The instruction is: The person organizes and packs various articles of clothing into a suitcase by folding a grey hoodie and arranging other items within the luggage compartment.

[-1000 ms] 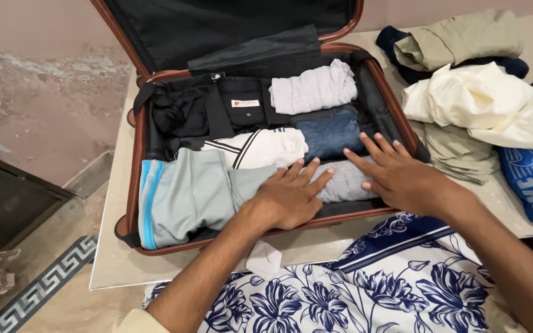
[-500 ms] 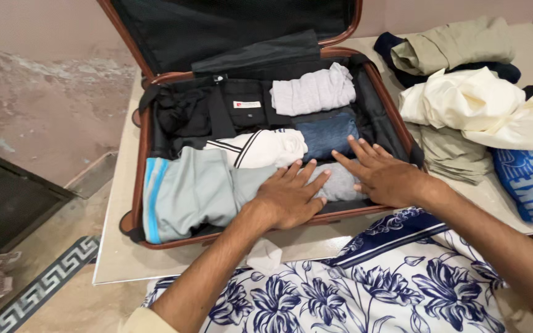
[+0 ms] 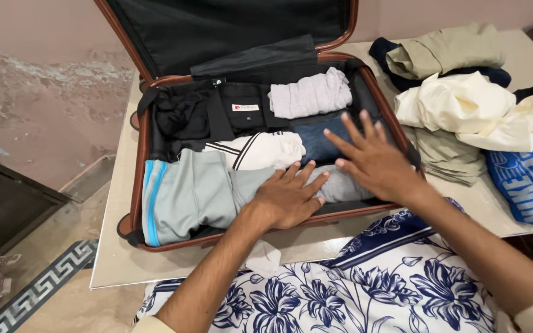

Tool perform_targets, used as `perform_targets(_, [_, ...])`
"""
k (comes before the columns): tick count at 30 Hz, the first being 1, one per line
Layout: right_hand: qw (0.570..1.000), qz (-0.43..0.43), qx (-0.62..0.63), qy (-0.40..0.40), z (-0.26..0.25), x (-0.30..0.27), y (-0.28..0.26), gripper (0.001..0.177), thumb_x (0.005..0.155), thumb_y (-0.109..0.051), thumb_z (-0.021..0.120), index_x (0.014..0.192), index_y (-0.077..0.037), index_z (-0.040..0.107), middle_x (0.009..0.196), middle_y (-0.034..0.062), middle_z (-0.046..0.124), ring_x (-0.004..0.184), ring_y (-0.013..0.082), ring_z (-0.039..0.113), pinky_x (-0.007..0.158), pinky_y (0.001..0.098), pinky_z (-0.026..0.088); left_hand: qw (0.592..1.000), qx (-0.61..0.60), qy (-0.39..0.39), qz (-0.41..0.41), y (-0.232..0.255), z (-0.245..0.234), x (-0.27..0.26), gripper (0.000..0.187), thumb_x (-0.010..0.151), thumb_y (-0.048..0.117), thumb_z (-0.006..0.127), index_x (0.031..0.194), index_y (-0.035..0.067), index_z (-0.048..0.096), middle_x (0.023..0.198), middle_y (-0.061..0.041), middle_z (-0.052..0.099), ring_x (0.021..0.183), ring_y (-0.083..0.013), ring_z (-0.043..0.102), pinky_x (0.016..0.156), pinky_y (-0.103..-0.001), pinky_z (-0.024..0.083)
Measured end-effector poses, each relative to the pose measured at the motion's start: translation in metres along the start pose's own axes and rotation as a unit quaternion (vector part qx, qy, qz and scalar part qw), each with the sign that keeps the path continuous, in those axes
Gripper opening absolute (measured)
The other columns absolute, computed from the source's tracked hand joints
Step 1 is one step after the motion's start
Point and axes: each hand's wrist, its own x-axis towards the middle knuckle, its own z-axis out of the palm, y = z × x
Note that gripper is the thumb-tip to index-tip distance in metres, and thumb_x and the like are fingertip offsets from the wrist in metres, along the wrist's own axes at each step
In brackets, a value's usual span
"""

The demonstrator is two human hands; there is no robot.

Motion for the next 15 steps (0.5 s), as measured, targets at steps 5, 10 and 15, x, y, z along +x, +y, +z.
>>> perform_targets(5, [1.000,-0.001,0.016,-0.024,0.029,-0.003,0.001,0.058,0.104,-0.045,0.039,0.160,-0.028,0.032,0.167,0.0196,0.020,0.153,0.0433,0.017,0.121,0.0550,0.018,1.000,0.000,0.020,0.011,0.001,0.002,-0.003,0.065,0.102,0.052,0.027,0.161,0.025,0.020,0.170,-0.013,0.010,0.155,-0.0366,0.008,0.123,-0.049,0.009])
perform_targets(10, [0.999,-0.027,0.020,-0.031,0.034,0.001,0.010,0.061,0.104,-0.048,0.036,0.159,-0.023,0.030,0.166,0.0247,0.018,0.151,0.0460,0.018,0.118,0.0560,0.022,0.998,-0.018,0.060,0.032,-0.001,0.001,-0.007,0.064,0.103,0.051,0.032,0.161,0.023,0.024,0.166,-0.016,0.019,0.153,-0.0385,0.015,0.122,-0.048,0.014])
perform_targets(15, [0.999,-0.030,0.007,-0.041,0.031,0.004,0.009,0.063,0.103,-0.049,0.037,0.160,-0.024,0.029,0.165,0.0260,0.018,0.150,0.0481,0.019,0.117,0.0575,0.024,0.972,-0.097,0.190,0.101,-0.010,-0.006,-0.035,0.051,0.107,0.040,0.047,0.154,0.019,0.047,0.167,-0.020,0.033,0.154,-0.0386,0.031,0.125,-0.045,0.027])
